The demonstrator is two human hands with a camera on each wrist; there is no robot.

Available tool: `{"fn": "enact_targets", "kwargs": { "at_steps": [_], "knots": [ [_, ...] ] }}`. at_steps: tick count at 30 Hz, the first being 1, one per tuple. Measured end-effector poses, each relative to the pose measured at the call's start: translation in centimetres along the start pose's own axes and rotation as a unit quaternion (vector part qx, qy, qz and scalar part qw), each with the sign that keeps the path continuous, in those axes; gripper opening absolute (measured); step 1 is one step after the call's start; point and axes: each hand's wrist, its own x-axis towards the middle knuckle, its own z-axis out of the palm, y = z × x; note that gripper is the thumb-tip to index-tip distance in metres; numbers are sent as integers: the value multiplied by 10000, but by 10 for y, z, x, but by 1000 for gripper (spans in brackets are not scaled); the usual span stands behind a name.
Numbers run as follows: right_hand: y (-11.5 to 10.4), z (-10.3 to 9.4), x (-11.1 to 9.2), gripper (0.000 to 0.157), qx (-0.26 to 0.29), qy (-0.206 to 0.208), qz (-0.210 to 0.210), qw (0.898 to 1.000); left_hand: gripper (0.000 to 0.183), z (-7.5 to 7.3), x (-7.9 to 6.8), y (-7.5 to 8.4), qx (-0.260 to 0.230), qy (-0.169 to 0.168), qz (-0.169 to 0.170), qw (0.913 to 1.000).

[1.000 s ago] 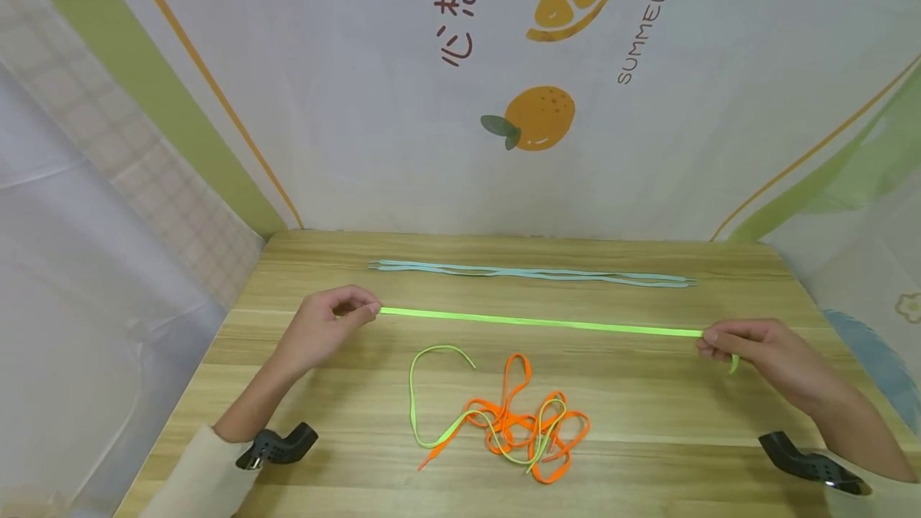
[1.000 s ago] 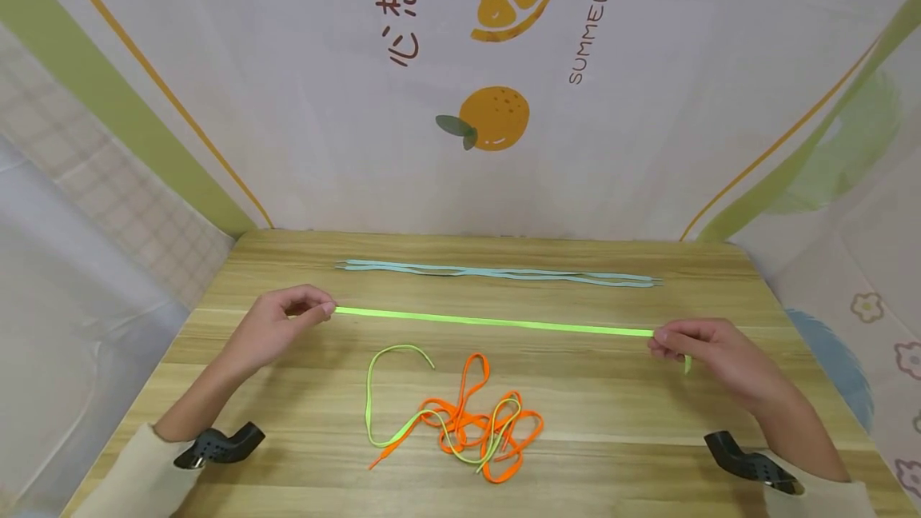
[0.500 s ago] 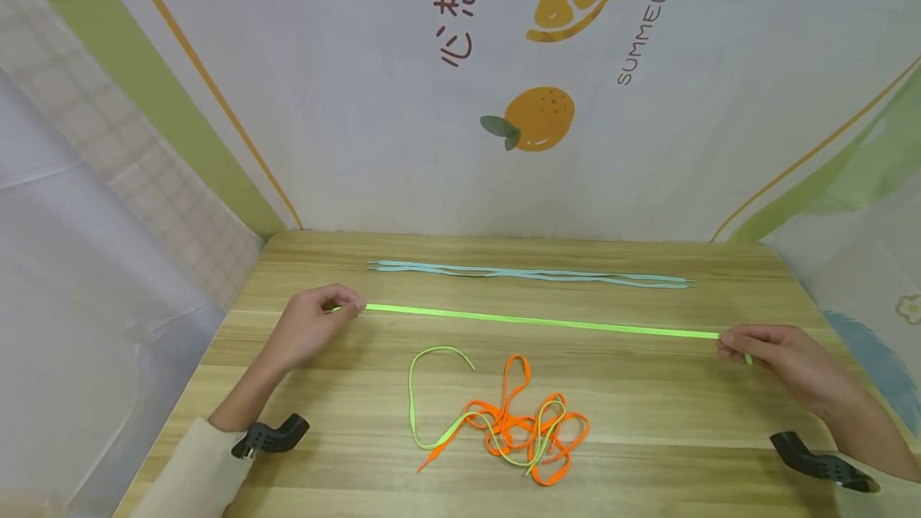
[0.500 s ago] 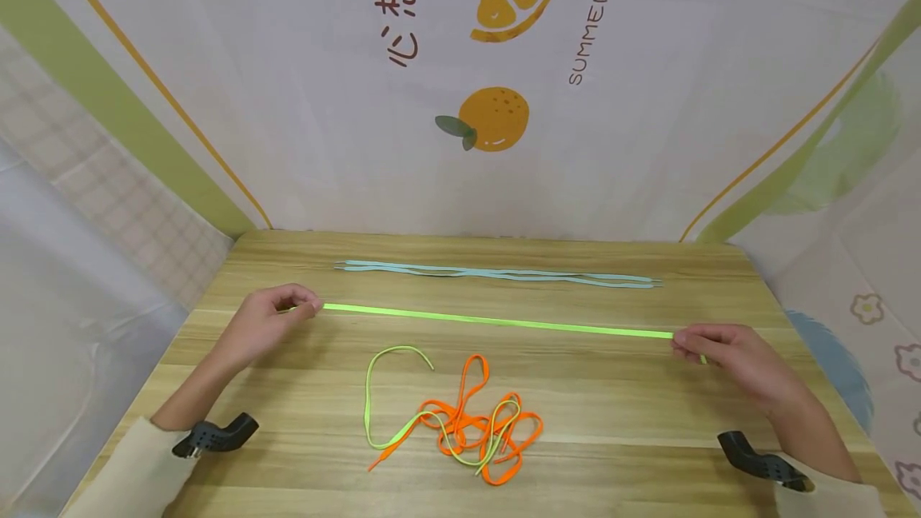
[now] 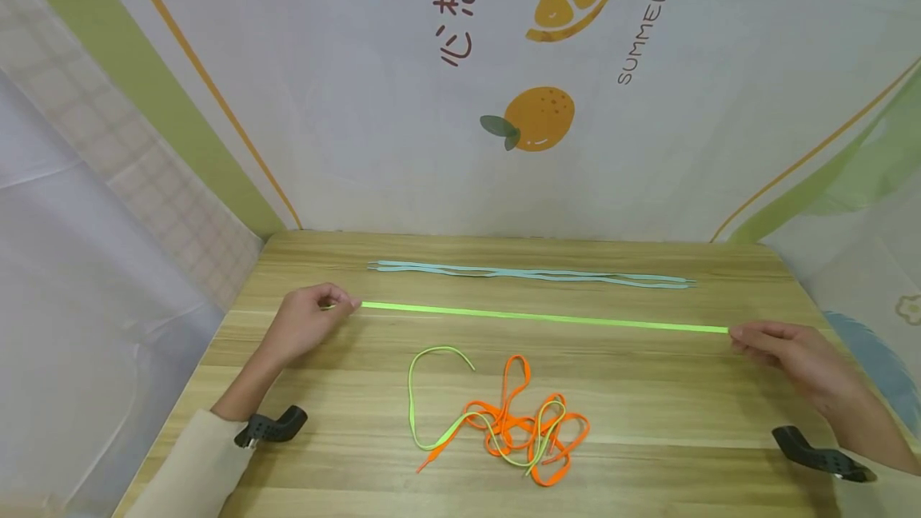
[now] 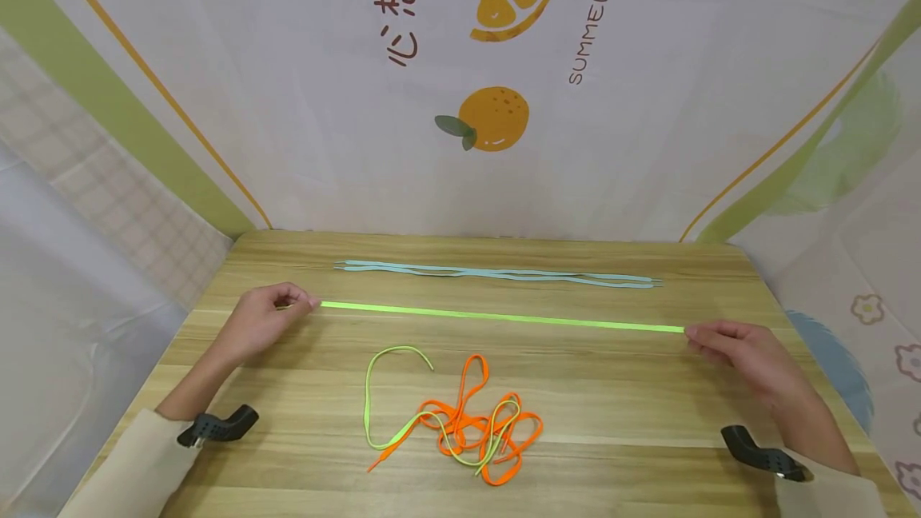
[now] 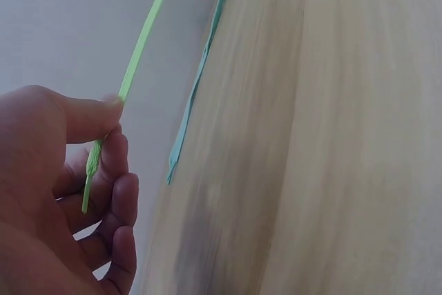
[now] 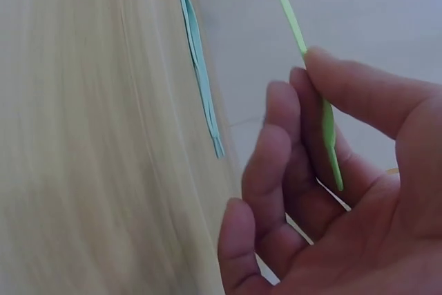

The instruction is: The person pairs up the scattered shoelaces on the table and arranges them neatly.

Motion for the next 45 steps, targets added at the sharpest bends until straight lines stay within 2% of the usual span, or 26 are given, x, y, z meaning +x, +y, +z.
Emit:
{"fn": "enact_targets", "kwargs": {
  "at_steps": [5, 9, 11, 15, 21, 24, 28, 32, 36, 38, 40, 43, 45],
  "knots": [
    [0, 0, 4, 30, -39, 349, 169, 9992, 24, 1, 5, -1, 137, 40, 54, 9999],
    [-1, 1, 6, 23, -625, 683, 210, 9955, 25, 3, 9, -2, 312, 57, 74, 9995],
    [-2, 2, 7, 26, -1207, 893, 202, 9885, 25, 4, 12, -3, 457, 89, 98, 9989],
    [-3, 5, 11, 48, -2127, 1222, 234, 9692, 25, 8, 18, -3, 675, 113, 136, 9976],
    [-6, 6, 21, 60, -2870, 1418, 353, 9467, 28, 12, 26, -1, 834, 51, 52, 9965],
    [-6, 6, 27, 61, -2983, 1434, 392, 9428, 29, 13, 29, 2, 887, 32, 64, 9960],
    [-3, 6, 33, 61, -2944, 1436, 443, 9438, 28, 15, 32, 5, 929, 6, 41, 9957],
    [1, 6, 38, 61, -2977, 1501, 477, 9416, 30, 18, 36, -1, 893, -8, -11, 9960],
    [4, 8, 42, 56, -3107, 1651, 401, 9352, 33, 27, 50, -29, 843, 46, 12, 9964],
    [4, 9, 43, 53, -3103, 1710, 352, 9345, 37, 35, 59, -50, 906, 52, 48, 9959],
    [5, 10, 45, 53, -3084, 1751, 364, 9343, 39, 38, 63, -58, 955, 70, 32, 9954],
    [6, 11, 47, 54, -3030, 1772, 439, 9353, 39, 34, 59, -44, 946, -31, -40, 9955],
    [7, 12, 49, 54, -3067, 1786, 474, 9337, 37, 27, 51, -22, 892, -102, -143, 9959]
  ]
}}
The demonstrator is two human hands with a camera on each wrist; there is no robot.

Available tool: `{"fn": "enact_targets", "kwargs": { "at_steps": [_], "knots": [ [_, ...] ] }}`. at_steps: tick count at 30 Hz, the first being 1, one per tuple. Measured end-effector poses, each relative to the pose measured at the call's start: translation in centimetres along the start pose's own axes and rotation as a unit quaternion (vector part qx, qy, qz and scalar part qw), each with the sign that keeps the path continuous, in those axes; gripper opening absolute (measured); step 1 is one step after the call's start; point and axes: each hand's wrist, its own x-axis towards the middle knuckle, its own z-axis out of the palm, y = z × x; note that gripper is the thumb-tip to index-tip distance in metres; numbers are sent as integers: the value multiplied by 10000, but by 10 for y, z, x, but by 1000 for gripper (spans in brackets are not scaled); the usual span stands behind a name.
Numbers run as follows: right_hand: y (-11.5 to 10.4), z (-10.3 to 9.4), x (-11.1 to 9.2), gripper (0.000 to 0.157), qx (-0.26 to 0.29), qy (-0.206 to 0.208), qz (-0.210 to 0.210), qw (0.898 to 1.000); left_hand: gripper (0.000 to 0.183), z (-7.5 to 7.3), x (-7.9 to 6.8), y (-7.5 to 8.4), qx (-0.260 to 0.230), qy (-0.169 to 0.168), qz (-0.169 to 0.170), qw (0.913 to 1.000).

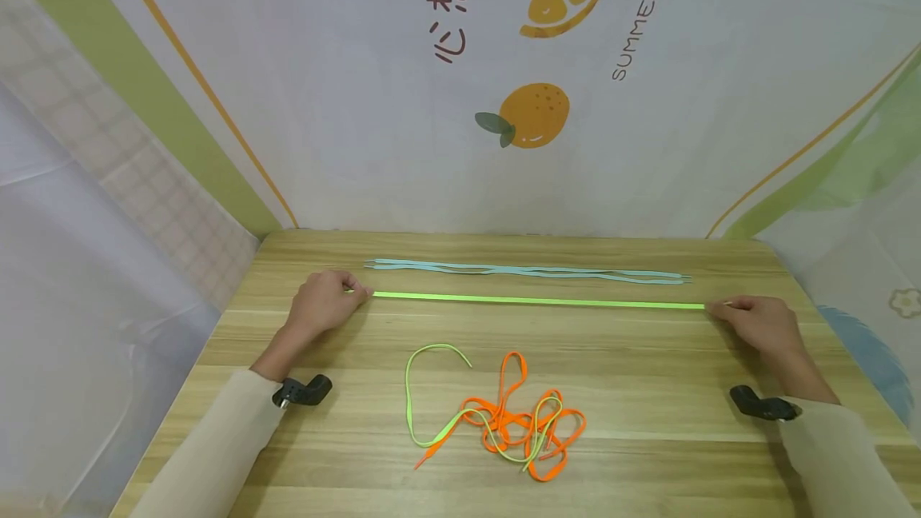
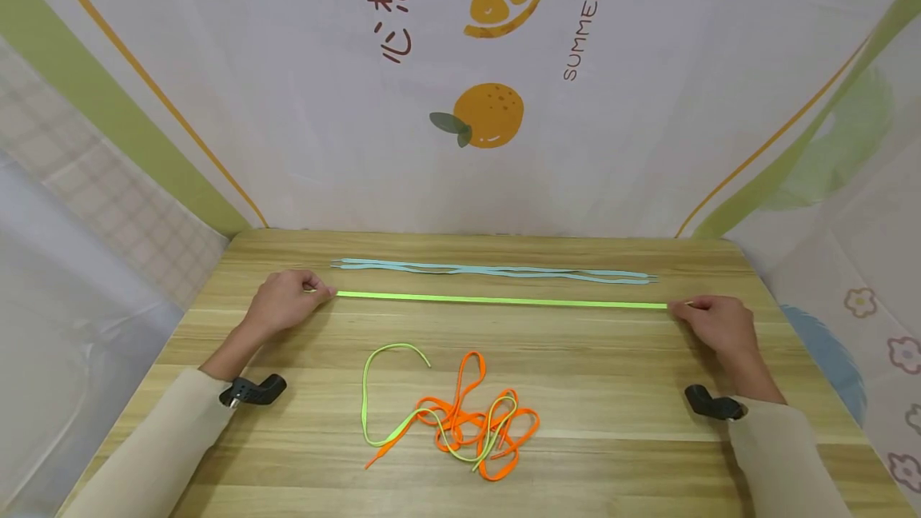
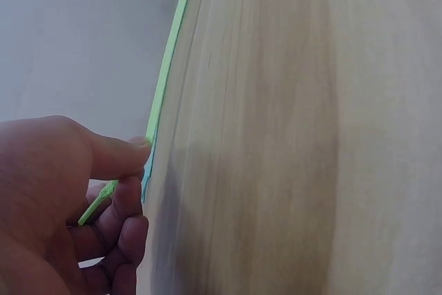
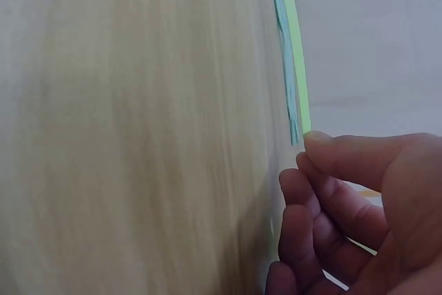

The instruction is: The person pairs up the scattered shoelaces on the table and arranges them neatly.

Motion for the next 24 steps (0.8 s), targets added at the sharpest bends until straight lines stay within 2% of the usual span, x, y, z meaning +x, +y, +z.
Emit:
{"fn": "enact_targets", "kwargs": {
  "at_steps": [3, 6, 11, 12, 16, 17, 18, 19, 23, 24],
  "knots": [
    [0, 2, 2, 52, -112, 43, -44, 9999, 35, -8, -6, 16, 68, -107, -107, 9999],
    [0, 3, 4, 52, -206, 32, -126, 9997, 34, -10, -7, 22, 205, -155, -215, 9994],
    [-3, 5, 7, 54, -431, 10, -319, 9986, 32, -10, -5, 21, 174, -94, -262, 9995],
    [-3, 5, 7, 53, -484, 27, -368, 9981, 34, -6, -2, 14, 188, -38, -227, 9996],
    [-6, 6, 8, 50, -540, 10, -441, 9976, 37, -5, -1, 11, 178, -14, -163, 9997],
    [-6, 6, 8, 50, -555, -9, -447, 9975, 40, 0, 4, 0, 101, 20, -41, 9999],
    [-6, 6, 8, 49, -560, -26, -445, 9974, 39, 1, 4, -1, 95, 25, -38, 9999],
    [-7, 6, 8, 49, -554, -59, -437, 9975, 38, -3, 1, 5, 75, -29, -64, 9999],
    [-7, 7, 9, 48, -576, -129, -470, 9971, 36, -2, 1, 6, 126, -98, -157, 9997],
    [-7, 7, 9, 47, -595, -137, -485, 9970, 33, -7, -3, 17, 231, -157, -294, 9992]
  ]
}}
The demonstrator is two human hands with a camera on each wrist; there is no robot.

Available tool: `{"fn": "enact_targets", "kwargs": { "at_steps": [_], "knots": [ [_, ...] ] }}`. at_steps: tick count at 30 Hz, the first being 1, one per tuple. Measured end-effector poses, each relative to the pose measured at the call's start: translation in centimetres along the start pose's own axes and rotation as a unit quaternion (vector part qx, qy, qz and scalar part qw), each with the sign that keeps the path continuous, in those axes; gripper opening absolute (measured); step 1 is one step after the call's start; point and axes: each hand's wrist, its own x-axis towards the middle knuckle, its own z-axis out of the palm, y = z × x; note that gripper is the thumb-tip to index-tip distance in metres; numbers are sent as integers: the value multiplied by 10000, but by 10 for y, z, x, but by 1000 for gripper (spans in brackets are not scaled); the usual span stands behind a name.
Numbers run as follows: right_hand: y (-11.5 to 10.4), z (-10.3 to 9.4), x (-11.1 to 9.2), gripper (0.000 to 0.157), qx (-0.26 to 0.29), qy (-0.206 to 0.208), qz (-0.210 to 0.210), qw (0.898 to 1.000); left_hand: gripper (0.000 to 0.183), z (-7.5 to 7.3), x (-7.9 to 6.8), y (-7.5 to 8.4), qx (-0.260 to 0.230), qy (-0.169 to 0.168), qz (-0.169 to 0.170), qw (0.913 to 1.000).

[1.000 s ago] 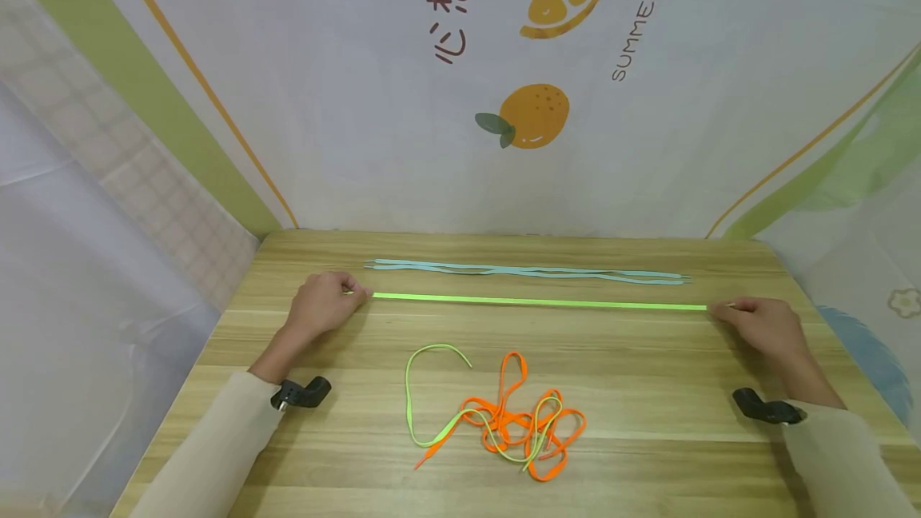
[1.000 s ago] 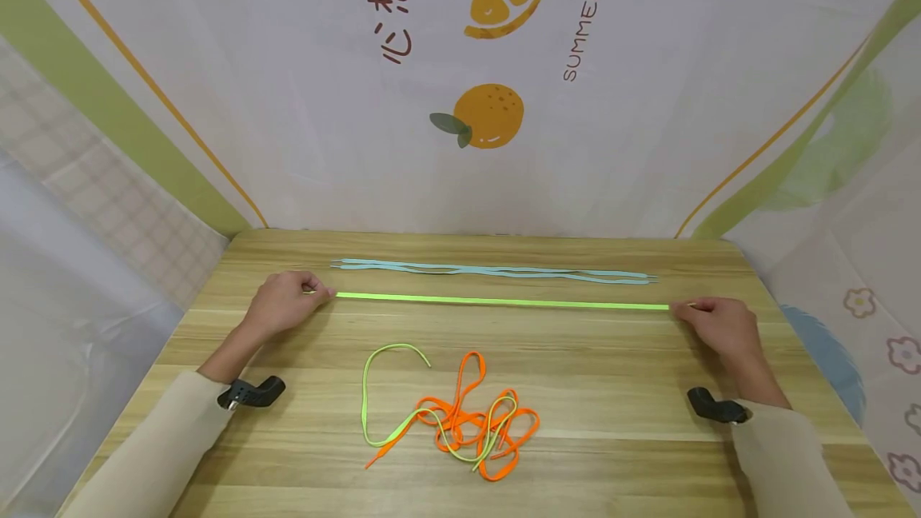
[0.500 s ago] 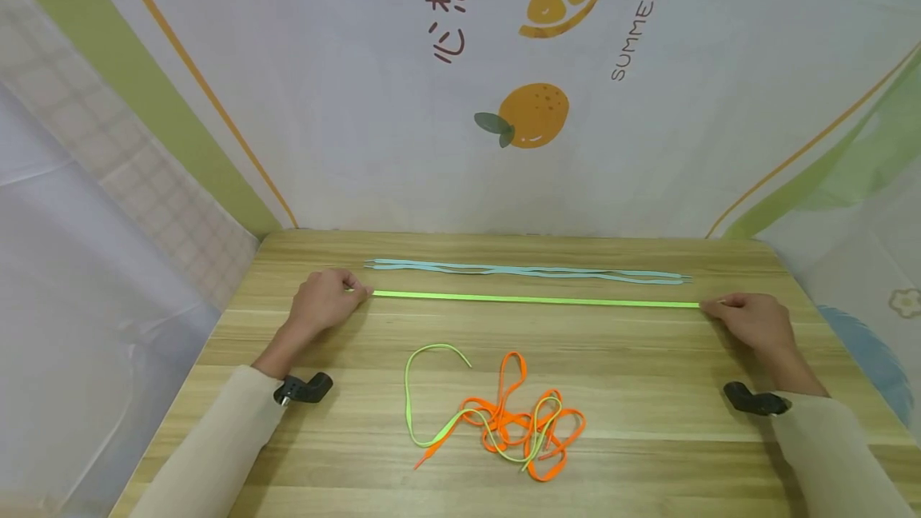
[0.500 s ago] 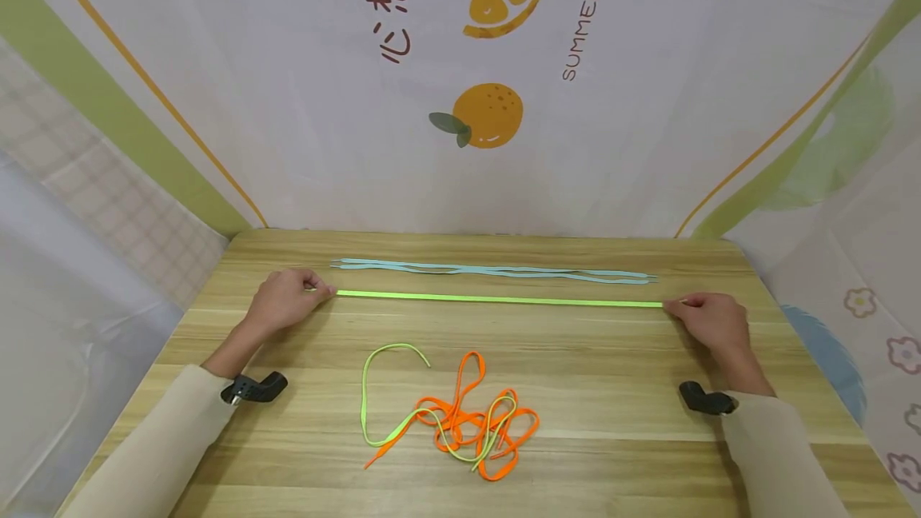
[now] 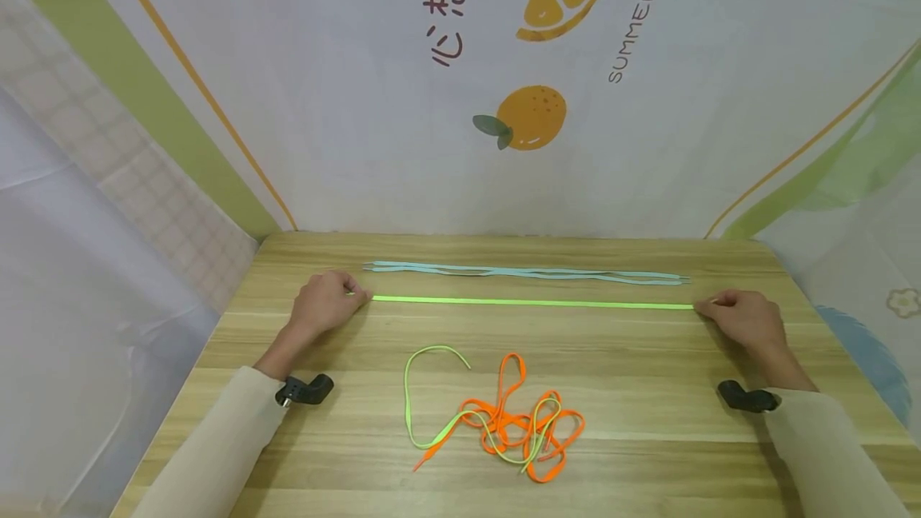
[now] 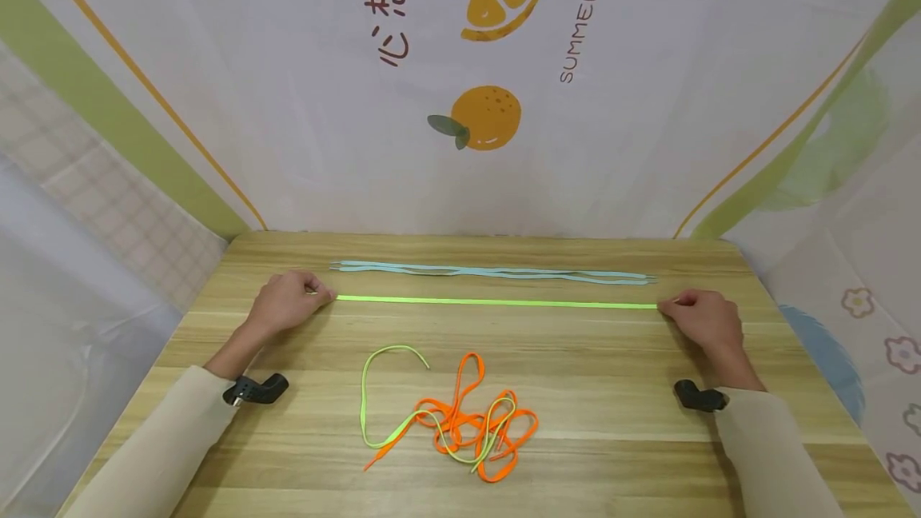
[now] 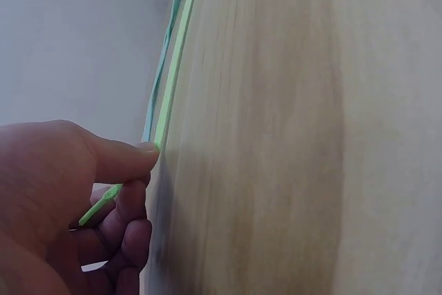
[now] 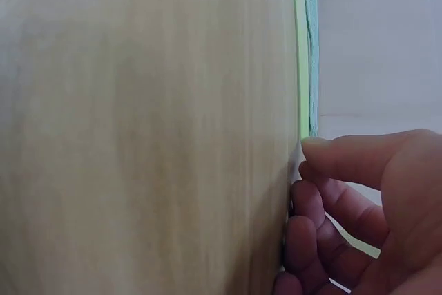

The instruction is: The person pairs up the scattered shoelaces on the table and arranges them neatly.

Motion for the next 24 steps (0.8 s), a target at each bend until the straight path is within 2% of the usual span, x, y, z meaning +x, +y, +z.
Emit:
{"fn": "enact_targets", "kwargs": {
  "at_steps": [2, 5, 7, 9, 11, 14, 19, 20, 22, 24],
  "knots": [
    [1, 1, 0, 46, -39, -9, -42, 10000, 34, 1, 0, -1, 17, -62, 5, 10000],
    [1, 2, 0, 45, -57, -22, -71, 10000, 35, 9, 6, -16, 31, -1, 95, 10000],
    [0, 2, 0, 44, -69, -17, -87, 9999, 36, 11, 11, -22, 23, -110, 53, 9999],
    [-1, 2, 0, 44, -72, -30, -99, 9999, 37, 20, 23, -40, 69, -141, 58, 9999],
    [-1, 2, 0, 44, -88, -35, -110, 9999, 36, 23, 31, -47, 115, -280, 1, 9995],
    [0, 1, 1, 43, -79, -68, -138, 9999, 33, 19, 32, -43, 133, -357, -65, 9993],
    [-1, -1, 1, 43, -24, -129, -228, 9997, 28, -6, 9, -1, 60, -477, -171, 9987],
    [-1, -1, 2, 43, -14, -147, -250, 9996, 27, -6, 8, 0, 65, -460, -178, 9988],
    [-2, -2, 2, 43, 15, -173, -264, 9995, 30, 1, 13, -11, 69, -356, -36, 9993],
    [-3, -2, 2, 42, 74, -191, -241, 9995, 30, 1, 13, -11, 80, -340, -6, 9994]
  ]
}}
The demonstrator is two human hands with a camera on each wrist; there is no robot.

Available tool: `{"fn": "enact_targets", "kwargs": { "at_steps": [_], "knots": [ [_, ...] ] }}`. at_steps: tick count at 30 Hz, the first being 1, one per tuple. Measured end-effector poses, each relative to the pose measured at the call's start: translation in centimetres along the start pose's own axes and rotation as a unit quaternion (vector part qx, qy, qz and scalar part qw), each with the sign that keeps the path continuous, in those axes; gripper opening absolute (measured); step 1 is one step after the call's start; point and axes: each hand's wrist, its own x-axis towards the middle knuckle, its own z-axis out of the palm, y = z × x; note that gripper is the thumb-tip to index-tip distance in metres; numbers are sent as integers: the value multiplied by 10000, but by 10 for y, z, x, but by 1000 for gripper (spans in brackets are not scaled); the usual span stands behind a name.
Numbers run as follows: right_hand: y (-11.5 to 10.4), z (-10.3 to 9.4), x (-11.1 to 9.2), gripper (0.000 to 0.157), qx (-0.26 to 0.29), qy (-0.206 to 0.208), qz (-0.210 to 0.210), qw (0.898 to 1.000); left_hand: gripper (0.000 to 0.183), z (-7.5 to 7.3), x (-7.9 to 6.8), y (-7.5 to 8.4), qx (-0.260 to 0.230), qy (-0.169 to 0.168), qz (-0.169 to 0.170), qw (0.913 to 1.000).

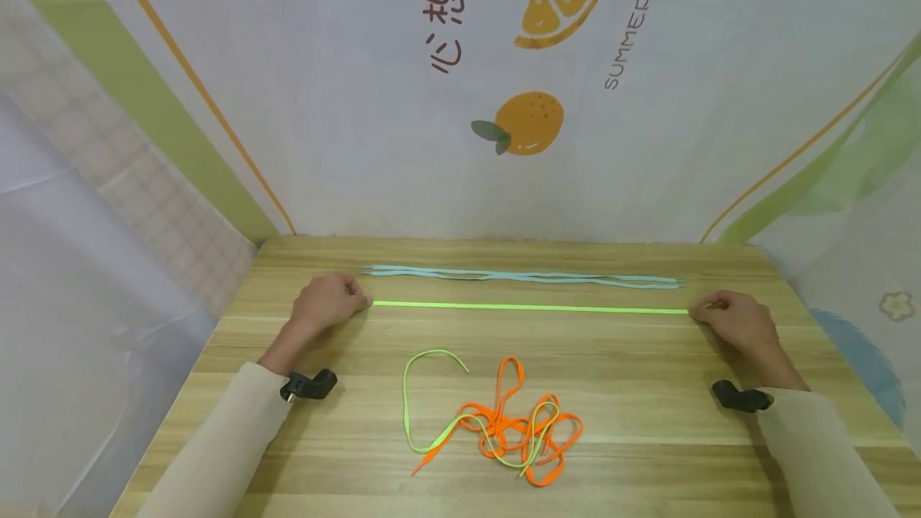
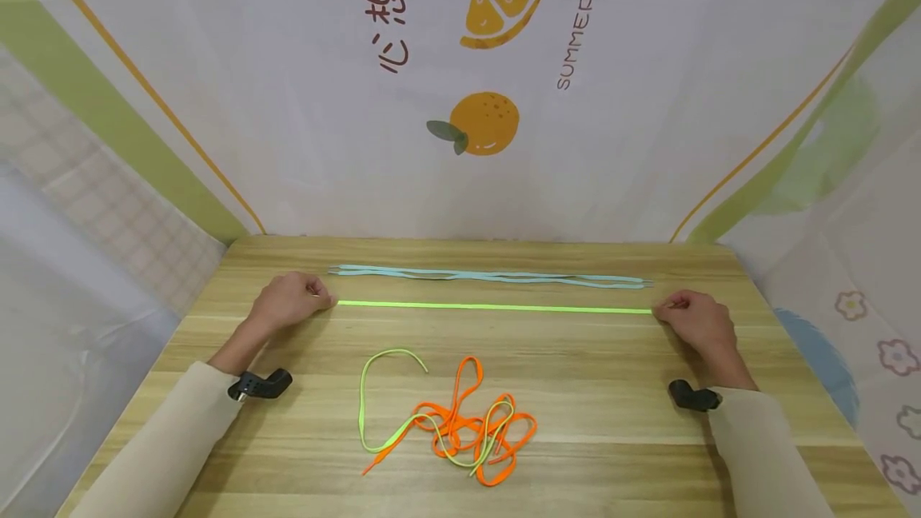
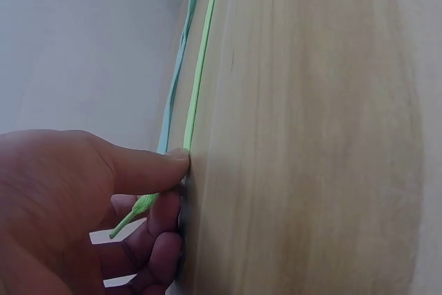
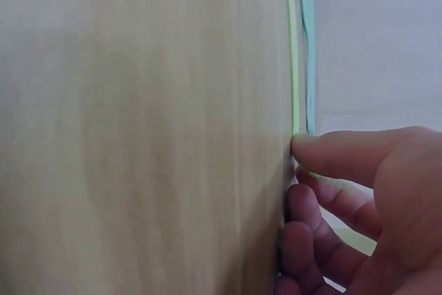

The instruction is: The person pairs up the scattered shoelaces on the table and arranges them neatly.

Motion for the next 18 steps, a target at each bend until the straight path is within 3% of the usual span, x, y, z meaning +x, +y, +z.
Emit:
{"fn": "enact_targets", "kwargs": {
  "at_steps": [3, 5, 11, 18],
  "knots": [
    [0, 1, 0, 42, 91, 1, 56, 9999, 30, 2, 0, -1, -45, 39, 11, 10000],
    [0, 3, -1, 42, 135, 14, 101, 9999, 27, -5, -6, 11, -77, -18, -82, 9999],
    [2, 5, -1, 44, 203, 54, 153, 9997, 32, 1, -1, 1, -76, 66, 48, 9999],
    [1, 4, -3, 48, 380, 78, 215, 9990, 33, -10, -14, 18, 11, -123, -295, 9995]
  ]
}}
